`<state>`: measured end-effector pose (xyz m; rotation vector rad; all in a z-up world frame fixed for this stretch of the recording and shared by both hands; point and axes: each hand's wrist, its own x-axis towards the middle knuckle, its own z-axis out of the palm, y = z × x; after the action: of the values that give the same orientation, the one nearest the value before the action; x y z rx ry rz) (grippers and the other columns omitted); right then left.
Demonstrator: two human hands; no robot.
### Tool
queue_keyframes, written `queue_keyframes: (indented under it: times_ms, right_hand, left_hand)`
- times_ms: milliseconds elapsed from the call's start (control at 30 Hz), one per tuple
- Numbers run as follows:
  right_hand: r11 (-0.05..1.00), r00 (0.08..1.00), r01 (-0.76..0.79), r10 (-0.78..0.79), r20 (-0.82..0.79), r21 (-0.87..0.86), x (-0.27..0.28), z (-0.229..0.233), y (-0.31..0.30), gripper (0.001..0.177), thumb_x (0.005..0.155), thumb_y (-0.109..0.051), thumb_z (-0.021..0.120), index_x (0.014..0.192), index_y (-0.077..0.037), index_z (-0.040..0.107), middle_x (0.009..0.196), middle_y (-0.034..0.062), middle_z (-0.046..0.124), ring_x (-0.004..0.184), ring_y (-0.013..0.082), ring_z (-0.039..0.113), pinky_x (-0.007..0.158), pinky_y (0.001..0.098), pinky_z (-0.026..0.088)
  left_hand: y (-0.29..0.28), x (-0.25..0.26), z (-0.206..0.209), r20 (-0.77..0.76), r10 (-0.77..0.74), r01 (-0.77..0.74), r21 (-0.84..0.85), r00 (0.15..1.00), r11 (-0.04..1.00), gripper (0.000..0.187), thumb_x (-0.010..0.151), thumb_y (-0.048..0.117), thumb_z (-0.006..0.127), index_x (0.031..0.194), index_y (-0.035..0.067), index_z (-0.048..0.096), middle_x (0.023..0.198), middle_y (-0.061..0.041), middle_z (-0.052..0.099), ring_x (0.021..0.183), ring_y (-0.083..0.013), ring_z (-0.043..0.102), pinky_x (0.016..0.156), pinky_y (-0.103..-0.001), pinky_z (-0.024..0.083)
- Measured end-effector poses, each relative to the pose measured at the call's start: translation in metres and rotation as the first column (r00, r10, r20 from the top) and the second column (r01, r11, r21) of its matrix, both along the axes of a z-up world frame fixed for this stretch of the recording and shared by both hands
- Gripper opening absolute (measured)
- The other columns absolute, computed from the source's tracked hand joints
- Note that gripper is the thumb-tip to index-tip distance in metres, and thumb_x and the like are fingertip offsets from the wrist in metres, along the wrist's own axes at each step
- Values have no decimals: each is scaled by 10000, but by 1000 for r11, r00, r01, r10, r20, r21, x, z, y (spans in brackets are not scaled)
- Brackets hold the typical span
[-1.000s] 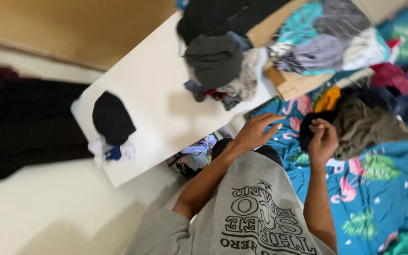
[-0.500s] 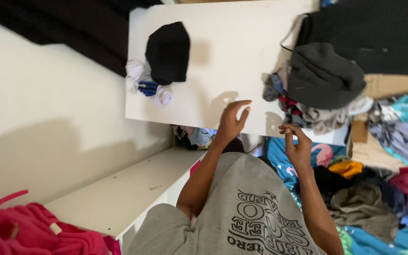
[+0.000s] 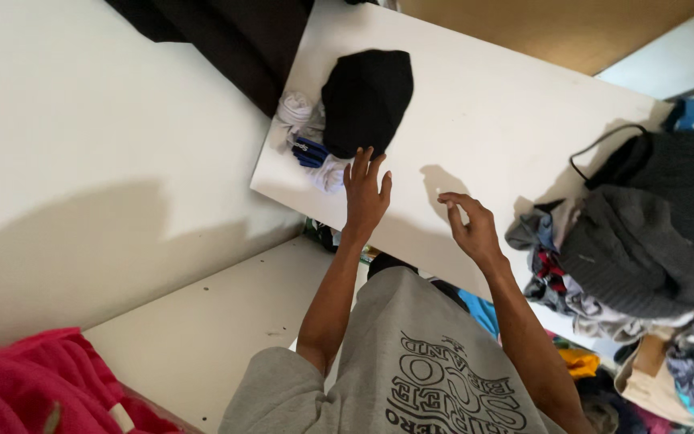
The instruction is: The person folds several items of clothing, including t-shirts, socks, a beanie, and underwear, by hand on a white surface and places them into a stack.
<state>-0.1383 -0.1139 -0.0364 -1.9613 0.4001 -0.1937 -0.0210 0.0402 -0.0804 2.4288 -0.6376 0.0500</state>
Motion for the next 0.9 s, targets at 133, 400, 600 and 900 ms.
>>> queue_keyframes:
  times_ms: [133, 400, 600, 900]
  right_hand:
    - [995, 992, -103, 103, -66, 12, 45, -4, 7, 170, 844, -122, 461, 959, -66, 573, 910, 68, 621, 765, 176, 576, 438, 253, 422]
    - [959, 961, -275, 273, -36, -74, 105, -26, 26, 170, 815, -82, 499, 969, -64, 568, 987, 84, 586, 936, 225, 546, 712, 314, 491]
    - [860, 915, -375, 403, 11, -346, 153, -32, 49, 363, 722, -107, 630, 1055, -48, 499, 1217, 182, 390, 1103, 334, 402, 890, 398, 368]
    - [823, 943, -203, 310, 120, -531, 178, -60, 56, 348, 719, -18, 563, 1050, 8, 459, 1108, 176, 508, 1052, 310, 500, 991, 456, 218]
  left_hand:
    - [7, 20, -4, -15, 22, -22, -2, 1000, 1000, 309, 812, 172, 510, 1090, 38, 490, 1233, -158, 404, 1218, -305, 295, 971, -506, 198]
    - [20, 53, 10, 17, 189, -188, 214, 982, 959, 503, 748, 67, 519, 1230, 67, 376, 1336, -164, 266, 1250, -292, 193, 960, -493, 177]
    - [29, 80, 7, -67, 297, -280, 192, 952, 940, 547, 715, 66, 545, 1226, 58, 353, 1201, -110, 384, 1111, -262, 324, 882, -461, 181]
    - [26, 91, 24, 86, 161, -149, -132, 983, 980, 174, 802, 139, 567, 968, 89, 560, 948, -52, 523, 942, -216, 459, 871, -407, 278]
